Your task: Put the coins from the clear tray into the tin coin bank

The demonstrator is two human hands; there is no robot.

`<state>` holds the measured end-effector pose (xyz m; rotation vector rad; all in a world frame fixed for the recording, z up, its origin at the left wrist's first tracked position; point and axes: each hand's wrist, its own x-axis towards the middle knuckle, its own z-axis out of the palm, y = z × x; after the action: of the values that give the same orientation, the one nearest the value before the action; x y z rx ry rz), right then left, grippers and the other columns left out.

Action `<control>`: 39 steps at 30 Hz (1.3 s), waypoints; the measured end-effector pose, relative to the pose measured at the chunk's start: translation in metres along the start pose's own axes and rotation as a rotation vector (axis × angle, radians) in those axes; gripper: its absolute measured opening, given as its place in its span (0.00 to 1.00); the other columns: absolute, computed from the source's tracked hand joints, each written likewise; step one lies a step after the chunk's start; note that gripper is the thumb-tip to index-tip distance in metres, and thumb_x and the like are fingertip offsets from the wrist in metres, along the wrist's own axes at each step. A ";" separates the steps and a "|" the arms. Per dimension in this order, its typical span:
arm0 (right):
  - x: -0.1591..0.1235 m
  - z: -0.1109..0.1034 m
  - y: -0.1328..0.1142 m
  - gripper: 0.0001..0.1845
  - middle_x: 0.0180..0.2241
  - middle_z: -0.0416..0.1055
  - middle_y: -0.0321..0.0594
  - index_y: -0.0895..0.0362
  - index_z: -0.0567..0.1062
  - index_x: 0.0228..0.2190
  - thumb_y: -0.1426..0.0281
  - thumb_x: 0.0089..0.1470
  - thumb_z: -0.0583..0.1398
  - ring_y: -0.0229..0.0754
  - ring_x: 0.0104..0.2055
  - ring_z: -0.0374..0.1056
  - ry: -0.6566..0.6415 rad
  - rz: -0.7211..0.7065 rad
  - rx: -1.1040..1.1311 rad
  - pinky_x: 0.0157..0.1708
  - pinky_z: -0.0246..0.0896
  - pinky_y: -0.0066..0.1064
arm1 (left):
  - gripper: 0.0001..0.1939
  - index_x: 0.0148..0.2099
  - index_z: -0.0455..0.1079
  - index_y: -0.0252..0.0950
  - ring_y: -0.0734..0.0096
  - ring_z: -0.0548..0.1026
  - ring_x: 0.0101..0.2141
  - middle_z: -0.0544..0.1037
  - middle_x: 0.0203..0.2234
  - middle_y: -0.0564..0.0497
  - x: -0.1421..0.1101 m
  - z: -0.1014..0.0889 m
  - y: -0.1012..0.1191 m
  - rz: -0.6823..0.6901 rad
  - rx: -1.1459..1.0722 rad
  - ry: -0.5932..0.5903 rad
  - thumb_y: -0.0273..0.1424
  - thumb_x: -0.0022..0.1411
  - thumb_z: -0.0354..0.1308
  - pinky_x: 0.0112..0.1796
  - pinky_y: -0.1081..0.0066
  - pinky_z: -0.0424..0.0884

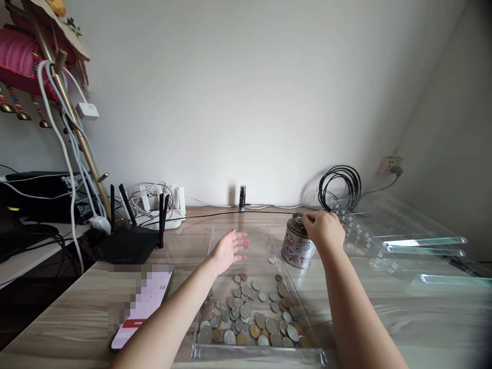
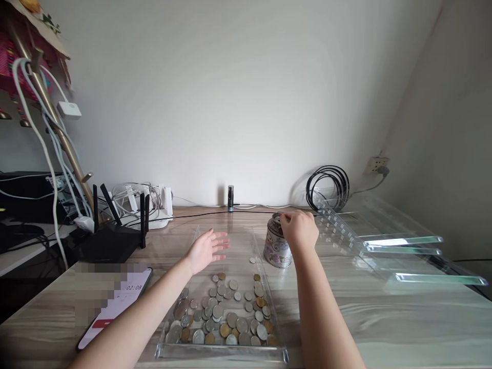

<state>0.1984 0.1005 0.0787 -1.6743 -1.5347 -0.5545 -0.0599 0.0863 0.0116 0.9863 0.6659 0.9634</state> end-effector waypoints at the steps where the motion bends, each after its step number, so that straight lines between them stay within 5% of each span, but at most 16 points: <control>1: -0.002 -0.002 -0.007 0.13 0.28 0.69 0.41 0.55 0.72 0.25 0.62 0.45 0.51 0.43 0.33 0.57 0.061 -0.022 0.028 0.24 0.47 0.30 | 0.24 0.44 0.63 0.35 0.62 0.62 0.45 0.64 0.44 0.43 0.000 0.000 -0.001 -0.009 0.075 0.048 0.46 0.53 0.42 0.40 0.63 0.60; 4: -0.012 -0.002 -0.035 0.13 0.30 0.68 0.38 0.55 0.70 0.28 0.64 0.49 0.48 0.38 0.32 0.58 0.089 -0.109 0.151 0.28 0.49 0.28 | 0.19 0.39 0.66 0.35 0.61 0.62 0.44 0.66 0.42 0.45 0.000 0.002 -0.009 -0.012 0.426 0.163 0.43 0.49 0.49 0.43 0.62 0.56; 7: -0.032 0.014 -0.064 0.15 0.29 0.68 0.37 0.54 0.70 0.28 0.63 0.50 0.46 0.34 0.28 0.60 -0.282 -0.272 0.239 0.26 0.50 0.25 | 0.14 0.33 0.69 0.36 0.59 0.59 0.46 0.66 0.42 0.46 -0.002 0.002 -0.020 0.127 0.758 0.110 0.36 0.41 0.58 0.48 0.65 0.49; 10: -0.055 0.039 -0.083 0.16 0.29 0.68 0.41 0.56 0.71 0.29 0.62 0.49 0.47 0.37 0.29 0.62 -0.735 -0.414 0.157 0.25 0.50 0.26 | 0.09 0.28 0.69 0.37 0.59 0.63 0.42 0.67 0.36 0.47 -0.006 0.001 -0.027 0.226 0.896 -0.003 0.31 0.39 0.59 0.45 0.66 0.54; 13: -0.075 0.052 -0.089 0.14 0.31 0.67 0.48 0.61 0.71 0.30 0.66 0.47 0.49 0.40 0.30 0.63 -0.934 -0.456 0.077 0.27 0.52 0.27 | 0.05 0.25 0.68 0.38 0.65 0.66 0.31 0.66 0.28 0.49 -0.013 0.003 -0.027 0.247 0.987 -0.111 0.29 0.39 0.58 0.38 0.67 0.61; 21: -0.117 -0.001 -0.079 0.11 0.34 0.65 0.41 0.56 0.71 0.30 0.66 0.44 0.52 0.37 0.34 0.62 -1.101 -0.598 0.327 0.32 0.53 0.24 | 0.03 0.23 0.68 0.38 0.66 0.66 0.26 0.66 0.26 0.49 -0.068 0.013 -0.025 0.199 1.166 -0.305 0.30 0.41 0.57 0.32 0.67 0.62; 26: -0.123 -0.030 -0.076 0.15 0.27 0.67 0.35 0.55 0.72 0.30 0.60 0.41 0.54 0.34 0.26 0.61 -1.342 -0.639 0.371 0.26 0.53 0.24 | 0.05 0.17 0.65 0.38 0.69 0.65 0.22 0.64 0.15 0.52 -0.090 0.018 -0.027 0.098 1.262 -0.310 0.29 0.42 0.54 0.28 0.69 0.61; 29: -0.121 -0.038 -0.078 0.13 0.28 0.68 0.36 0.55 0.72 0.28 0.64 0.36 0.57 0.35 0.27 0.61 -1.296 -0.689 0.260 0.25 0.52 0.25 | 0.07 0.15 0.62 0.37 0.69 0.64 0.19 0.61 0.10 0.53 -0.097 0.023 -0.027 -0.021 1.380 -0.270 0.28 0.41 0.53 0.27 0.69 0.61; 35: -0.119 -0.048 -0.079 0.07 0.22 0.68 0.34 0.55 0.72 0.19 0.75 0.29 0.57 0.37 0.27 0.63 -1.327 -0.757 0.038 0.26 0.53 0.26 | 0.09 0.12 0.60 0.37 0.73 0.61 0.16 0.57 0.07 0.56 -0.107 0.024 -0.020 -0.007 1.384 -0.238 0.25 0.38 0.54 0.26 0.70 0.61; 39: -0.119 -0.055 -0.073 0.17 0.27 0.68 0.38 0.56 0.70 0.30 0.75 0.31 0.58 0.41 0.33 0.63 -1.253 -0.687 -0.003 0.30 0.55 0.29 | 0.08 0.15 0.64 0.37 0.70 0.64 0.18 0.61 0.10 0.55 -0.109 0.012 -0.014 -0.088 1.220 -0.274 0.19 0.32 0.55 0.27 0.67 0.62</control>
<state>0.1175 -0.0189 0.0396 -1.4788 -3.0297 0.3064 -0.0928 -0.0193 0.0086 2.0795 1.0668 0.2402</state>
